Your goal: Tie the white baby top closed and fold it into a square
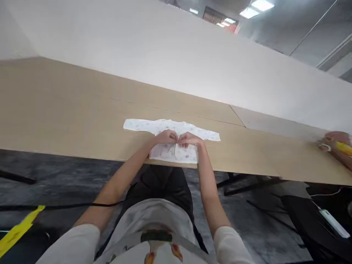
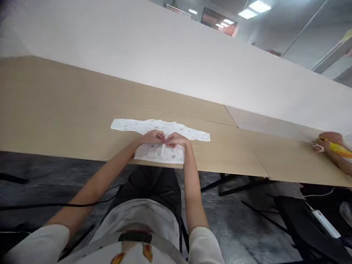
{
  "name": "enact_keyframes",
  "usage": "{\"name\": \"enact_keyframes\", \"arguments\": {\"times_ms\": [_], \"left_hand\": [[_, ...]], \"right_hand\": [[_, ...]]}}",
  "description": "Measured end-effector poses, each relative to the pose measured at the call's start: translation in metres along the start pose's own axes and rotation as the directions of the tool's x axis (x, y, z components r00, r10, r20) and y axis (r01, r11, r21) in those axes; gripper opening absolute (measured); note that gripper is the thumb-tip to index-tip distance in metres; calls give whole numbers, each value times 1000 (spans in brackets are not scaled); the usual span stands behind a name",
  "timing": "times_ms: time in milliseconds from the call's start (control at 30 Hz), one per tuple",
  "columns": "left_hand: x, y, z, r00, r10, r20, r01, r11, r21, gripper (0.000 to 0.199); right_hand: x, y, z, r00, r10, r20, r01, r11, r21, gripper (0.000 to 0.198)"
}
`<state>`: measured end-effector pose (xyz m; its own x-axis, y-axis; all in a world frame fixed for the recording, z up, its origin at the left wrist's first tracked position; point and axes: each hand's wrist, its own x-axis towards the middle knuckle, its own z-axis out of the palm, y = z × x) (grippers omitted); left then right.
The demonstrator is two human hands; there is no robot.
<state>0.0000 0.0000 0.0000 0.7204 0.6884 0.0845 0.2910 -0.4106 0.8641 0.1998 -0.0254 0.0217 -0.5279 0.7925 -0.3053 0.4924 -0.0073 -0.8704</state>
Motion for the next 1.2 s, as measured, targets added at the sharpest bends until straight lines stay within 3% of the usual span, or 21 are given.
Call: {"name": "enact_keyframes", "arguments": {"times_ms": [167,400,667,800,900,967,1067,1100,1133,1200], "left_hand": [[0,2,1,997,3,-78,6,993,118,27],[0,-12,0,998,55,-4,-55,996,75,27],[-1,-14,-4,982,103,-159,-32,916,399,31],[-7,-20,-18,974,149,-172,-58,894,443,33],[-15,-35,-45,945,154,-290,20,854,519,33],[-24,-48,-70,897,110,-428,176,799,575,35],[-41,-70,-108,827,-17,-563,431,663,613,39],[-46,-76,-118,820,-59,-570,477,620,622,39],[-51,-82,-127,823,-94,-560,500,589,635,40],[-57,-89,-139,852,-136,-505,486,565,667,42]], "right_hand": [[4,0,3,1000,-13,-19,13,1000,-26,25],[13,8,-1,1000,6,-1,-6,1000,-23,22],[13,2,4,997,73,-33,-76,992,-101,26],[10,-4,12,988,81,-129,-106,974,-200,37],[4,5,-1,974,16,-226,-58,982,-181,37],[-1,18,-22,895,-10,-446,-65,986,-153,33],[-13,43,-59,635,-34,-772,-278,922,-269,27],[-17,51,-69,588,-54,-807,-378,864,-334,29],[-20,58,-77,573,-65,-817,-468,792,-392,33],[-27,69,-87,595,-52,-802,-595,643,-482,37]]}}
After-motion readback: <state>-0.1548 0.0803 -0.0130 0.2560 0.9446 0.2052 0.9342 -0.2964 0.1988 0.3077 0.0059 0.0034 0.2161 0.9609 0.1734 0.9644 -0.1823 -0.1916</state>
